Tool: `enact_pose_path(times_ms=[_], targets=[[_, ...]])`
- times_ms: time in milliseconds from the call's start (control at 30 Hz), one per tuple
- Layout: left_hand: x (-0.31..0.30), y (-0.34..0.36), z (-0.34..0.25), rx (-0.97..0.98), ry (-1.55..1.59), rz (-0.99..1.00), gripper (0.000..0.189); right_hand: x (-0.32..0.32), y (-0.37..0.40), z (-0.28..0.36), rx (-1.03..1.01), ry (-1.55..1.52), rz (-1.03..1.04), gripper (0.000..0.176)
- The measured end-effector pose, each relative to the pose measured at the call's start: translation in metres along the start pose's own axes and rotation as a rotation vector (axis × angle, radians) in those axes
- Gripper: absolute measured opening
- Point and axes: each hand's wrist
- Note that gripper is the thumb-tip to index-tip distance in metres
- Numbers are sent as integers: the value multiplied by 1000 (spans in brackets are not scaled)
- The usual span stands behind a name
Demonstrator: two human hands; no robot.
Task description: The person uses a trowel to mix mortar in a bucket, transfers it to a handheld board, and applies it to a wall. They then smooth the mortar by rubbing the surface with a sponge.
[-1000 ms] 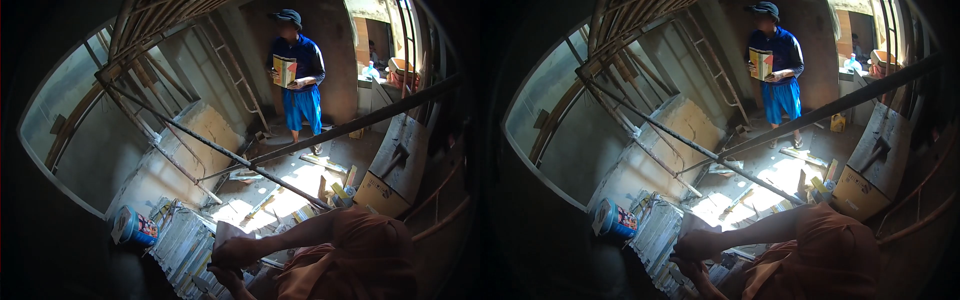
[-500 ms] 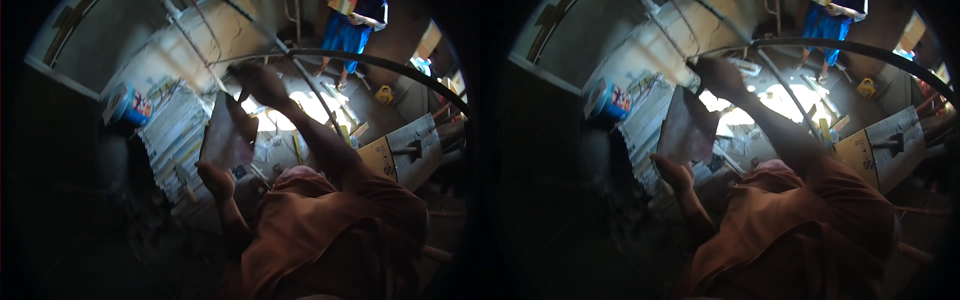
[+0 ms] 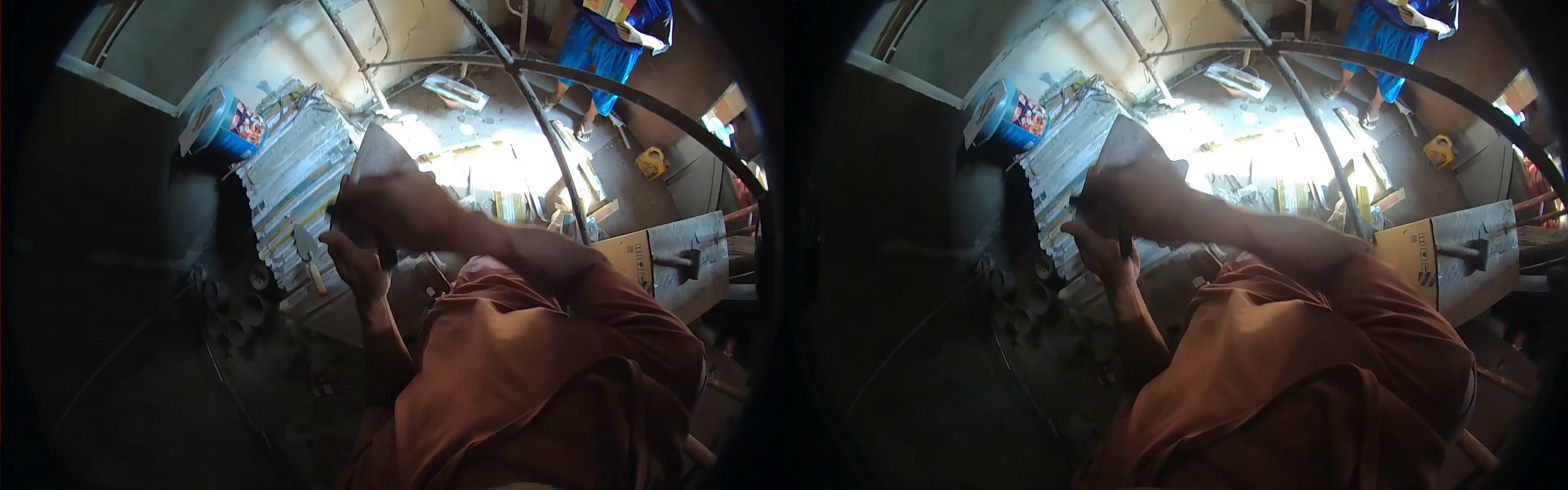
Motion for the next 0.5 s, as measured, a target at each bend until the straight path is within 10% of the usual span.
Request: enact_pose_path(times_ms=[100, 167, 200, 267, 367, 433, 500], targets=[[1, 4, 29, 172, -368, -265, 65, 59, -25, -75, 3, -52, -256, 25], [-31, 12, 37, 199, -732, -27, 58, -14, -3, 13, 437, 23, 335, 32], [-46, 16, 42, 240, -901, 84, 55, 51, 3, -41, -215, 108, -130, 35], [-28, -6, 31, -66, -93, -192, 57, 17, 2, -26, -201, 70, -132, 29], [-5, -7, 2, -118, -285, -520, 69, -6, -43, -116, 196, 481, -234, 24], [0, -14, 1, -64, -258, -597, 75, -11, -57, -173, 291, -445, -109, 16], [9, -24, 5, -93, -312, -603, 74, -12, -31, -158, 289, -747, -126, 19]])
Point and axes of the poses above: each hand's wrist, its own y-axis away from the middle knuckle, its own x-axis out of the palm, z = x × y, and after that the axes turned 10 degrees about x, right-handed
